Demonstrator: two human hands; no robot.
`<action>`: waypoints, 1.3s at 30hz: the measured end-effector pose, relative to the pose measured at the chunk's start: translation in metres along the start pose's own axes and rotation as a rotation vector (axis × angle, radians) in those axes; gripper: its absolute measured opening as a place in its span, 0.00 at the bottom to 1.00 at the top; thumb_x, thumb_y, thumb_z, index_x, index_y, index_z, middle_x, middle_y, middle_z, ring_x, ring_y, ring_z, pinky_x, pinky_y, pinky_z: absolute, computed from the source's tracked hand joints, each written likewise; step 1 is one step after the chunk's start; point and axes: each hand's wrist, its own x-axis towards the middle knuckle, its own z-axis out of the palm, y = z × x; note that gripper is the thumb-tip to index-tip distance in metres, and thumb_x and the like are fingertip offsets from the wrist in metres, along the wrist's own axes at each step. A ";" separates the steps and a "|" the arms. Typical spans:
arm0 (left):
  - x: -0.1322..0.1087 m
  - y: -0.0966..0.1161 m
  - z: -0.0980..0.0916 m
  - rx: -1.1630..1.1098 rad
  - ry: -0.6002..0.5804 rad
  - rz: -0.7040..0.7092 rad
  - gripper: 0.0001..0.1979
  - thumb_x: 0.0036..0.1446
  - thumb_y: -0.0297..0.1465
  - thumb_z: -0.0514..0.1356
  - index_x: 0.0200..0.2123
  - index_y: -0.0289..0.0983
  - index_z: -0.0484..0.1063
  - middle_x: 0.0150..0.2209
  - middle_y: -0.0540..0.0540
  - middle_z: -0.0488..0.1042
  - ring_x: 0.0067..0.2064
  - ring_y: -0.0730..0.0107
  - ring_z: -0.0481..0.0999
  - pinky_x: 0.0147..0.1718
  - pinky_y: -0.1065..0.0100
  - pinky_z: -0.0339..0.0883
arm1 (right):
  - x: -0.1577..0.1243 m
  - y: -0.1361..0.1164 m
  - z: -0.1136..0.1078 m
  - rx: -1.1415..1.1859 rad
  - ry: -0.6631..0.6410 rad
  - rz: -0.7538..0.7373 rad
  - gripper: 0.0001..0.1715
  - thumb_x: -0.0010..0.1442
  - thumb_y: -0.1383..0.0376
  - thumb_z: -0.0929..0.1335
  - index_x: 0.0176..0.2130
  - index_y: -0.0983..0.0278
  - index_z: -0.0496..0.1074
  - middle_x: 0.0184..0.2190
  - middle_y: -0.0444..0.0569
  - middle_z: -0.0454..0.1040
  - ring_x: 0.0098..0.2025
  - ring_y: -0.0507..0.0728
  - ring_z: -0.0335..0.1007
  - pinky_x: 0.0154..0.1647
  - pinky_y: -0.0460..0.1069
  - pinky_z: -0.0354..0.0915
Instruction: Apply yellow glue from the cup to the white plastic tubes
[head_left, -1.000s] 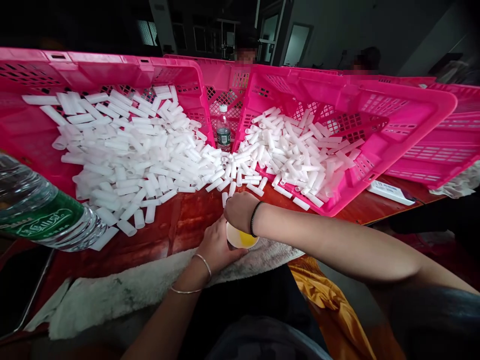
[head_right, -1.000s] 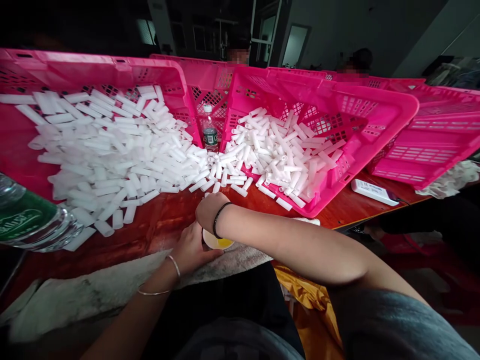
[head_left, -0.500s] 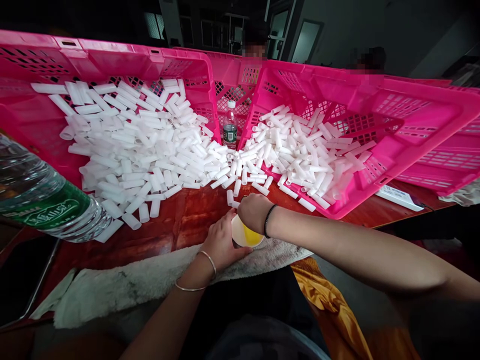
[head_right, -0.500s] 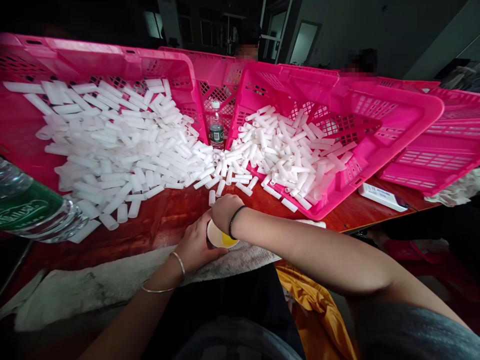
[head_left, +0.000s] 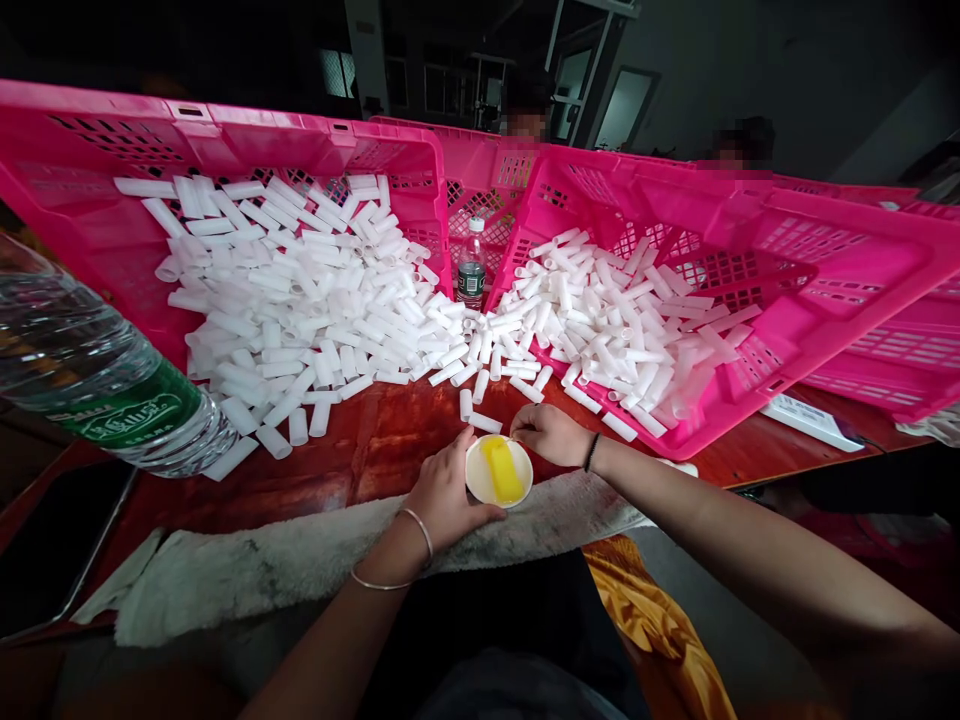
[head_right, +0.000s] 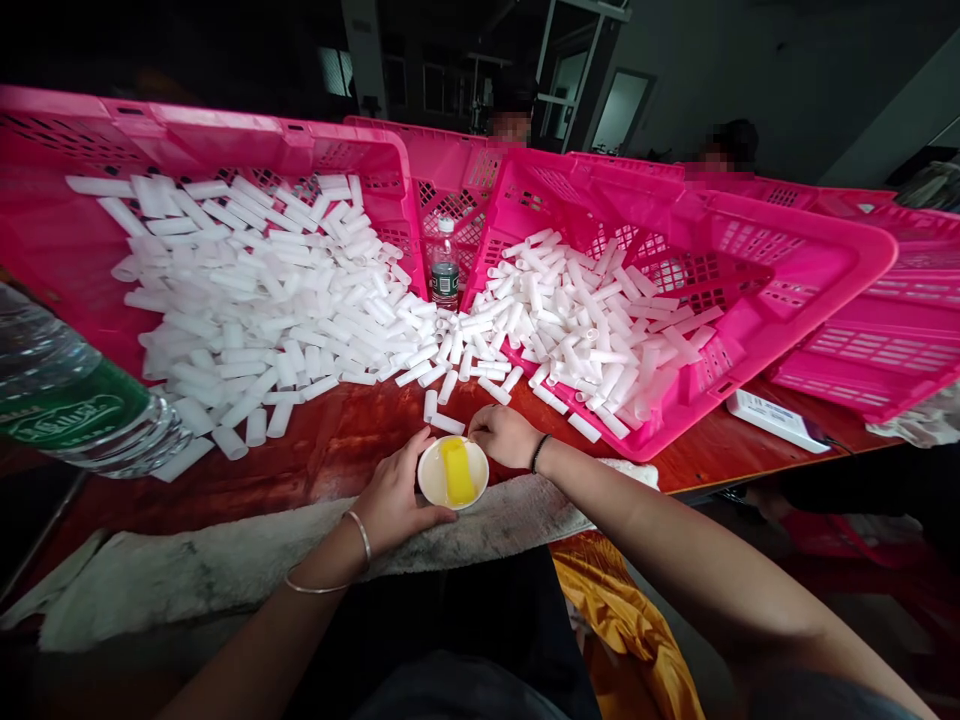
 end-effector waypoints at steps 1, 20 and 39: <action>0.000 0.000 0.000 0.000 0.001 -0.001 0.56 0.35 0.44 0.71 0.64 0.38 0.45 0.59 0.35 0.63 0.60 0.43 0.61 0.57 0.47 0.54 | 0.001 0.005 0.002 0.059 0.003 0.004 0.09 0.55 0.71 0.63 0.30 0.66 0.73 0.31 0.49 0.76 0.34 0.54 0.70 0.36 0.47 0.65; -0.001 -0.002 0.001 0.031 -0.019 0.008 0.57 0.35 0.42 0.70 0.64 0.38 0.43 0.61 0.33 0.59 0.61 0.43 0.59 0.58 0.45 0.52 | 0.015 0.034 0.020 0.483 -0.059 -0.151 0.20 0.58 0.51 0.65 0.31 0.66 0.70 0.31 0.47 0.72 0.34 0.54 0.68 0.40 0.51 0.66; 0.000 -0.002 0.002 0.018 0.019 0.011 0.56 0.35 0.40 0.70 0.64 0.38 0.44 0.59 0.36 0.62 0.60 0.44 0.61 0.58 0.47 0.55 | -0.033 0.009 -0.045 -0.147 0.080 -0.315 0.10 0.60 0.71 0.61 0.34 0.65 0.72 0.31 0.49 0.71 0.34 0.55 0.66 0.38 0.51 0.63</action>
